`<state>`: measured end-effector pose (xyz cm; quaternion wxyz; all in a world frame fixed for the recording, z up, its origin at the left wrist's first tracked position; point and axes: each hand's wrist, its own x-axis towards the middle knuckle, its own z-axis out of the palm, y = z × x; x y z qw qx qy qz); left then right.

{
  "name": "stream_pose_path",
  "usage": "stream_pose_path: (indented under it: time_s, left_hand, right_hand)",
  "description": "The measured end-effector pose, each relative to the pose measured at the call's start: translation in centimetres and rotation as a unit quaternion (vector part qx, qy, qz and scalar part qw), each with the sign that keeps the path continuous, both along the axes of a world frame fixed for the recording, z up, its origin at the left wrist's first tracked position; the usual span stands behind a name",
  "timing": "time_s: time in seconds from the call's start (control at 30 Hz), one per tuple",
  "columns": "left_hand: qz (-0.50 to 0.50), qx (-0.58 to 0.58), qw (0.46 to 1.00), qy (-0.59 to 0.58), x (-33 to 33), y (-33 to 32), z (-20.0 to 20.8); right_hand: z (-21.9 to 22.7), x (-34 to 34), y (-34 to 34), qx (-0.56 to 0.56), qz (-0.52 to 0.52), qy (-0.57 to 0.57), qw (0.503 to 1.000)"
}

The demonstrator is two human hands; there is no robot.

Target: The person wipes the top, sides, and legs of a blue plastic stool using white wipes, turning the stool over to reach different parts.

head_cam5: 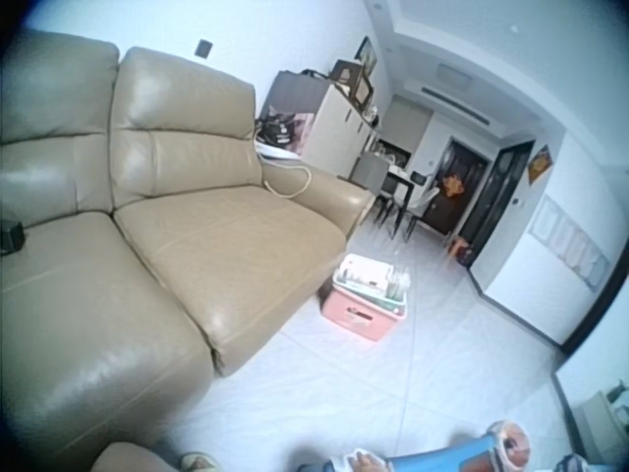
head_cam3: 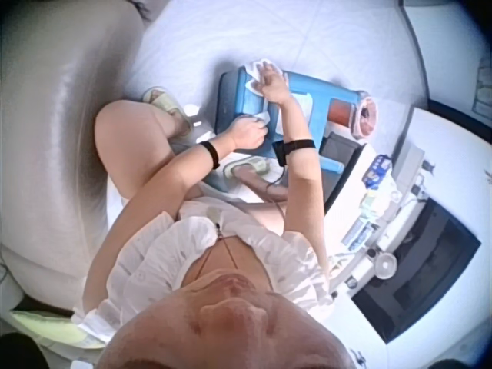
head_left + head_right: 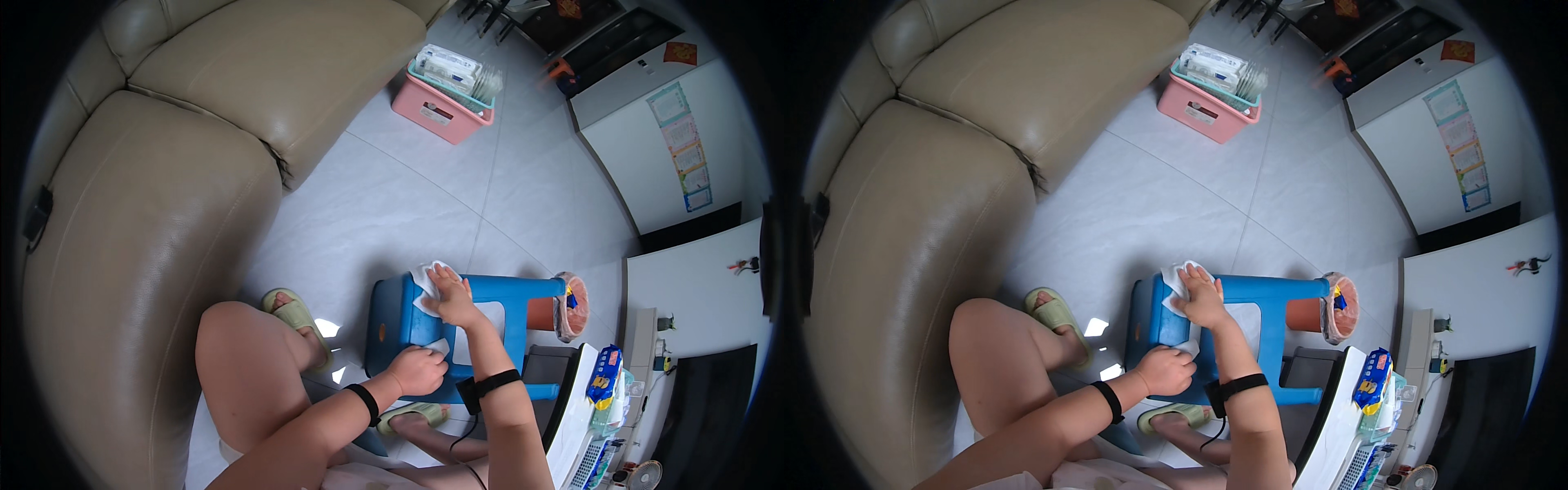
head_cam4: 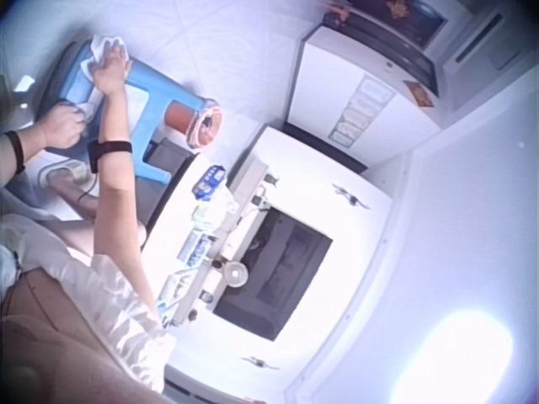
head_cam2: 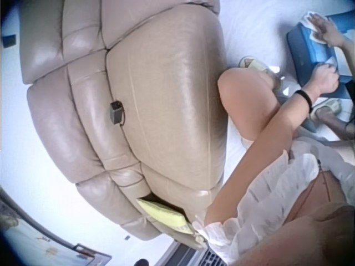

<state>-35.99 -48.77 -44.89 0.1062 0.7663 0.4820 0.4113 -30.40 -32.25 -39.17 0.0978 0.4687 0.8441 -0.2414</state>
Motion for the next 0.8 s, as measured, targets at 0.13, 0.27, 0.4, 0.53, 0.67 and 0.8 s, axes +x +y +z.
stream_pose_path:
  time_s: [0.13, 0.27, 0.4, 0.53, 0.67, 0.8]
  left_hand:
    - [0.0, -0.009, 1.0, -0.003, 0.1, 0.0, -0.1]
    - [0.0, 0.001, 1.0, -0.003, -0.2, -0.4, -0.2]
    - [-0.001, -0.004, 1.0, 0.002, 0.3, 0.1, 0.3]
    - [-0.01, 0.028, 0.999, -0.015, 0.3, 0.2, 0.0]
    - [-0.046, 0.074, 0.996, -0.01, -0.5, 1.0, 0.9]
    - [0.02, 0.038, 0.999, -0.008, -0.2, 0.6, 0.9]
  right_hand:
    - [0.1, -0.4, 0.0, 0.012, -0.047, -0.033, 0.998]
    - [0.3, -0.1, 0.0, -0.027, -0.024, -0.008, 0.999]
    - [-1.7, -1.0, -1.4, 0.145, -0.002, -0.075, 0.987]
    - [-2.0, -0.9, -3.2, 0.234, 0.121, -0.031, 0.964]
    - [-0.8, 3.3, 0.6, 0.218, 0.115, -0.023, 0.969]
    - [-0.7, 10.8, 3.2, 0.255, -0.105, -0.106, 0.955]
